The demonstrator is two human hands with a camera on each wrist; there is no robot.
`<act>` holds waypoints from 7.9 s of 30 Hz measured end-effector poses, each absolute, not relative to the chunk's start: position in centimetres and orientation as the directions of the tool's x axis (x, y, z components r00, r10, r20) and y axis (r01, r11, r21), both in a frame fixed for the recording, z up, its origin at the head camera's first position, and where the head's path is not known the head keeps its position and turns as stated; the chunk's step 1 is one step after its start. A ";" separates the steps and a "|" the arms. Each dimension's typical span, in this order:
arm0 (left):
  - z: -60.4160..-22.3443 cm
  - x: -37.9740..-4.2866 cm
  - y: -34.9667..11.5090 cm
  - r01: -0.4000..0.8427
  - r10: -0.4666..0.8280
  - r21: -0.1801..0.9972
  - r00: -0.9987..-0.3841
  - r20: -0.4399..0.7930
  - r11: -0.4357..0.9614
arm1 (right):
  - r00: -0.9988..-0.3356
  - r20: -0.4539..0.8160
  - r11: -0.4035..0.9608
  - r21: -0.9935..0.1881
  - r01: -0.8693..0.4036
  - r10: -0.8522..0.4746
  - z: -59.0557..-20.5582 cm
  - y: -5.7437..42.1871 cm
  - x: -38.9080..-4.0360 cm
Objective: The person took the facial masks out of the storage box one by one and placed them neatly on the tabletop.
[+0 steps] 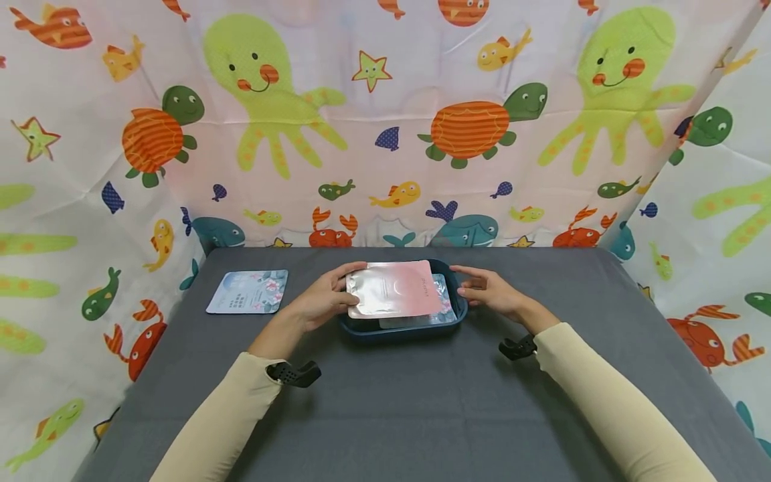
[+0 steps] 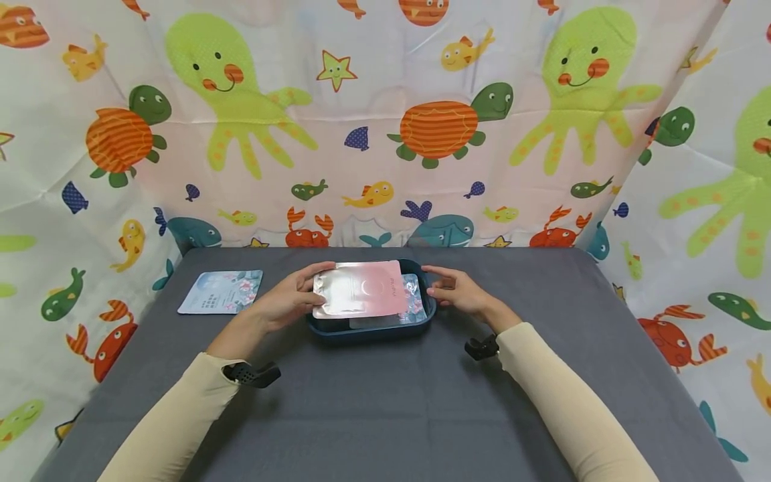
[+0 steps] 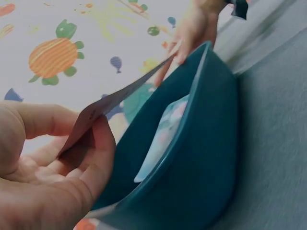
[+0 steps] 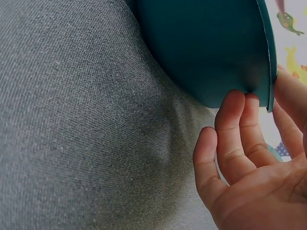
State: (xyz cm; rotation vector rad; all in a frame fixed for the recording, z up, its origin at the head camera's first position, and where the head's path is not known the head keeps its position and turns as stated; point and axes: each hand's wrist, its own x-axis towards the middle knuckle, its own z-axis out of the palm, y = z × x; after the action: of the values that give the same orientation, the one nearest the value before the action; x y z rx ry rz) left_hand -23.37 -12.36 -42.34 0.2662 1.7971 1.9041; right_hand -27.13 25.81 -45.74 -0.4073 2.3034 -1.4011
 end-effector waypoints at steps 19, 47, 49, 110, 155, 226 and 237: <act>-40.4 -22.7 -24.2 -0.156 0.426 0.987 -0.891 -0.156 0.035 | -0.871 -0.211 0.467 -0.884 -0.023 -0.443 -45.4 25.7 -27.1; -46.0 -26.0 -29.7 -0.229 0.389 0.967 -0.885 -0.256 0.114 | -0.878 -0.198 0.486 -0.873 -0.044 -0.436 -44.7 27.9 -25.9; -46.4 -26.2 -29.8 -0.231 0.393 0.963 -0.880 -0.267 0.137 | -0.878 -0.197 0.481 -0.876 -0.042 -0.437 -44.8 28.0 -25.9; -39.9 -23.4 -19.1 -0.125 0.411 0.975 -0.891 -0.191 0.181 | -0.871 -0.196 0.397 -0.918 0.002 -0.450 -45.9 28.9 -26.1; -43.6 -24.0 -5.8 -0.483 0.462 0.874 -0.766 -0.448 0.047 | -0.866 -0.213 0.420 -0.908 0.004 -0.452 -45.8 28.6 -26.1; -42.0 -23.0 -9.9 -0.245 0.455 0.969 -0.860 -0.232 0.031 | -0.880 -0.191 0.426 -0.905 -0.015 -0.435 -45.7 28.5 -26.2; -41.9 -22.4 -15.1 -0.184 0.532 0.981 -0.826 -0.185 0.056 | -0.874 -0.192 0.426 -0.904 -0.019 -0.447 -45.2 28.7 -26.2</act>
State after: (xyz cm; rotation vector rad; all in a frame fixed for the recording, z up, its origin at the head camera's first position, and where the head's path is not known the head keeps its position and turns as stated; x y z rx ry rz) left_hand -22.43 -15.10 -41.91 0.3478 1.8273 1.8230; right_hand -26.22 28.67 -45.25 -0.3965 2.2797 -1.4376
